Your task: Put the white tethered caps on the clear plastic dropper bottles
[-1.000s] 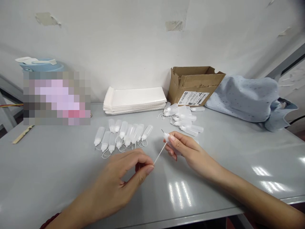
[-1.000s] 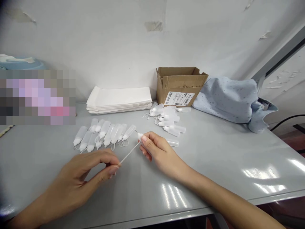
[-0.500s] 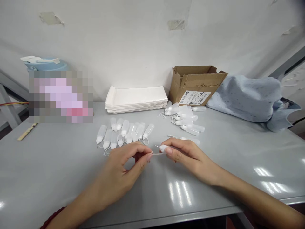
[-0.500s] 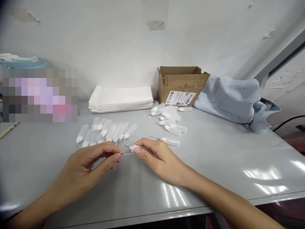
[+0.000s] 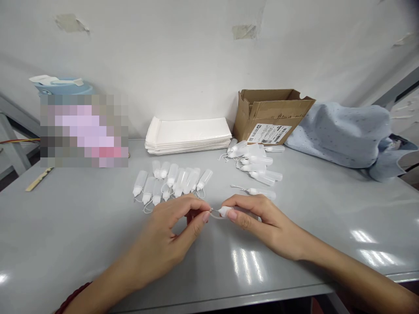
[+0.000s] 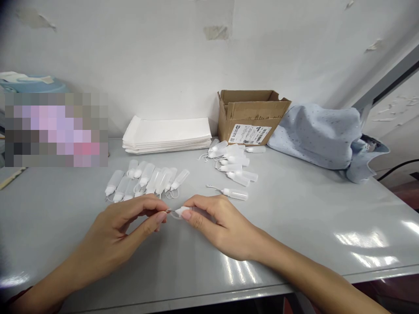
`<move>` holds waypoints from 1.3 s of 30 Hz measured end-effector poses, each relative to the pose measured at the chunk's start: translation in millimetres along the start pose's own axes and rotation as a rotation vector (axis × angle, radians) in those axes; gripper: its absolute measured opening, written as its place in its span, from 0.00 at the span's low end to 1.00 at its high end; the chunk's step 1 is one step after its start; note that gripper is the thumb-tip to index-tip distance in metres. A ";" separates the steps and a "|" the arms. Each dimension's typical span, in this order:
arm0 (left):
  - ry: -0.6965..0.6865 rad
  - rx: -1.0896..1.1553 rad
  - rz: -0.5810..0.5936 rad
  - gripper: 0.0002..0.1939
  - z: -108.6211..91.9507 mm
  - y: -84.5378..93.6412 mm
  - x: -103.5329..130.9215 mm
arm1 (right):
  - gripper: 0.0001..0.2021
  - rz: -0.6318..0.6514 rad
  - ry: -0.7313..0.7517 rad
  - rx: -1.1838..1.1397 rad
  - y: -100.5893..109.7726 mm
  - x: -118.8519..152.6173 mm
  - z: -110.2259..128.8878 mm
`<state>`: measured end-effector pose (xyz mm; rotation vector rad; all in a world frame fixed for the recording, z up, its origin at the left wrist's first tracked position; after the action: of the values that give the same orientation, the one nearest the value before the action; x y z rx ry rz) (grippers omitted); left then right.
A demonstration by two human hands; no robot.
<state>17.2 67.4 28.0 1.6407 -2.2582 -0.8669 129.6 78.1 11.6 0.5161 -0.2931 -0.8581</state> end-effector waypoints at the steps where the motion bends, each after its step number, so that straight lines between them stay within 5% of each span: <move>1: -0.008 -0.003 0.000 0.07 -0.5 -0.2 -0.1 | 0.13 0.000 0.001 0.001 0.0 -0.4 0.2; 9: -0.122 -0.046 -0.052 0.05 -10.9 3.4 0.6 | 0.14 -0.002 0.003 0.082 0.5 -1.1 0.2; 19: -0.333 -0.159 0.017 0.08 -14.4 -12.1 7.5 | 0.14 0.029 0.084 0.237 0.0 -1.7 6.0; 39: -0.062 -0.060 0.179 0.09 -2.1 -18.5 3.9 | 0.16 0.144 -0.006 0.026 -14.0 -2.9 -1.7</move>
<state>31.5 59.4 18.4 1.3795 -2.3515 -0.9423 119.5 73.3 2.5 0.5104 -0.3434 -0.7166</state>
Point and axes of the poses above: each hand's wrist, its own x-axis away from the middle knuckle, its own y-axis out of the back of the hand, z = x × y, the point moved 10 cm from there along -x, towards the middle knuckle, and after that the axes turned 7 degrees about x, right-handed, at the moved point
